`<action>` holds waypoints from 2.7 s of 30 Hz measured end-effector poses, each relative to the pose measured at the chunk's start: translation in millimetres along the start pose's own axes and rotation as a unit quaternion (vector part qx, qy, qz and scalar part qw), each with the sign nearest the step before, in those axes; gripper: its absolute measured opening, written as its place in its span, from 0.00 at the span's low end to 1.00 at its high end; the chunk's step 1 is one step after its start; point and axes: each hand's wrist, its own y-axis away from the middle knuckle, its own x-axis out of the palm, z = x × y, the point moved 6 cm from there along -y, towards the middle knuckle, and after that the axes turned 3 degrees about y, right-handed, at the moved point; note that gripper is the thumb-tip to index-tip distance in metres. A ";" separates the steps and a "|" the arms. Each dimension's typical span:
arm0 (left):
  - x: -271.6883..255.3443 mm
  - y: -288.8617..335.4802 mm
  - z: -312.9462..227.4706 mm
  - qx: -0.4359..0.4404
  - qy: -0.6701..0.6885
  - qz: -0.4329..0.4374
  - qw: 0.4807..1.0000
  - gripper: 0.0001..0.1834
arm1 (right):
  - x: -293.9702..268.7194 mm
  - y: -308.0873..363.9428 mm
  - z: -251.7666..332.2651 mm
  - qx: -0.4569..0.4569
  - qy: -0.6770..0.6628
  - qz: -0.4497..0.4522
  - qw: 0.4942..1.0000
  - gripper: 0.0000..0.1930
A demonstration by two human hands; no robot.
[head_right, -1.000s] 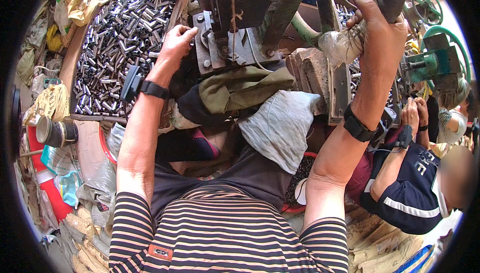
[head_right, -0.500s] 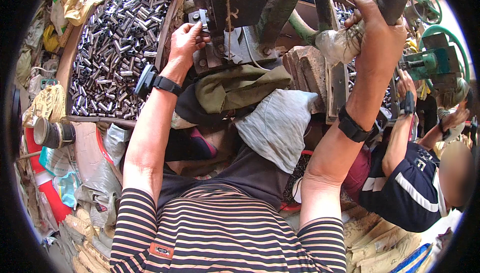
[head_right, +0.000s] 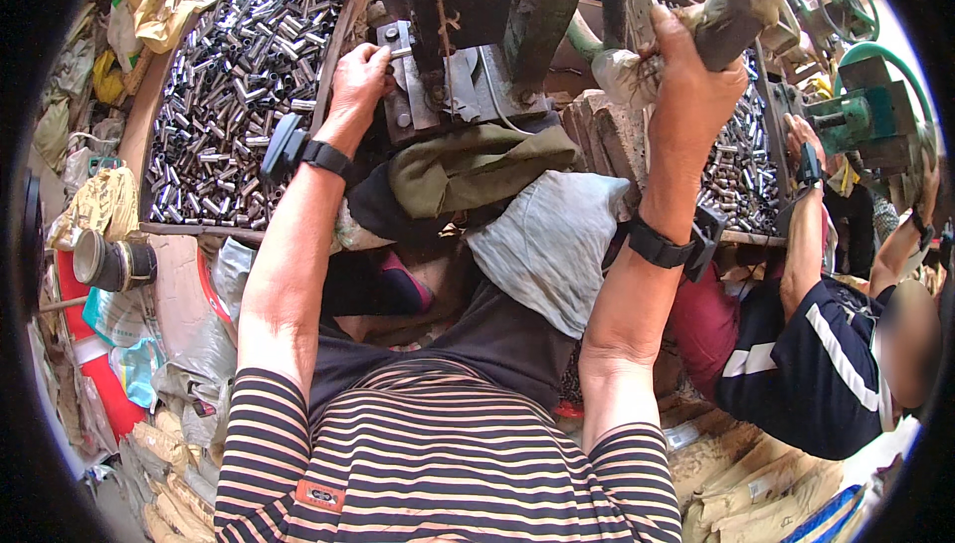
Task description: The worker inspects, fits, and processes small metal pipe connectors or couplings using a mechanical press and manual manipulation.
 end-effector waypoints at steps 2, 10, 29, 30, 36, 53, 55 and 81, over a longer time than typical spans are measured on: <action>-9.7 11.3 -5.5 -0.032 0.027 0.014 0.999 0.14 | -2.6 -3.5 6.6 0.001 -0.027 -0.003 1.000 0.05; -85.6 59.5 -63.0 0.017 0.032 0.086 0.996 0.17 | -3.5 30.3 1.9 0.031 0.002 0.014 0.999 0.13; -182.1 135.2 7.1 0.063 -0.472 0.134 0.869 0.13 | 135.0 161.9 41.2 -0.059 0.147 0.329 0.931 0.07; -182.7 132.1 8.9 0.067 -0.478 0.136 0.865 0.14 | 146.4 169.3 39.7 -0.050 0.144 0.355 0.922 0.08; -193.5 120.5 24.1 0.028 -0.391 0.153 0.907 0.14 | 205.2 201.0 24.9 -0.099 0.156 0.444 0.877 0.09; -195.6 132.3 17.6 0.105 -0.413 0.078 0.901 0.09 | 294.0 223.7 -33.1 -0.294 0.359 0.357 0.811 0.22; -203.4 129.5 16.1 0.113 -0.318 0.044 0.940 0.09 | 296.7 223.8 -37.6 -0.282 0.398 0.370 0.791 0.24; -178.5 153.0 0.5 -0.100 0.389 0.075 0.913 0.07 | 241.0 242.5 -38.7 0.302 -0.175 0.412 0.842 0.06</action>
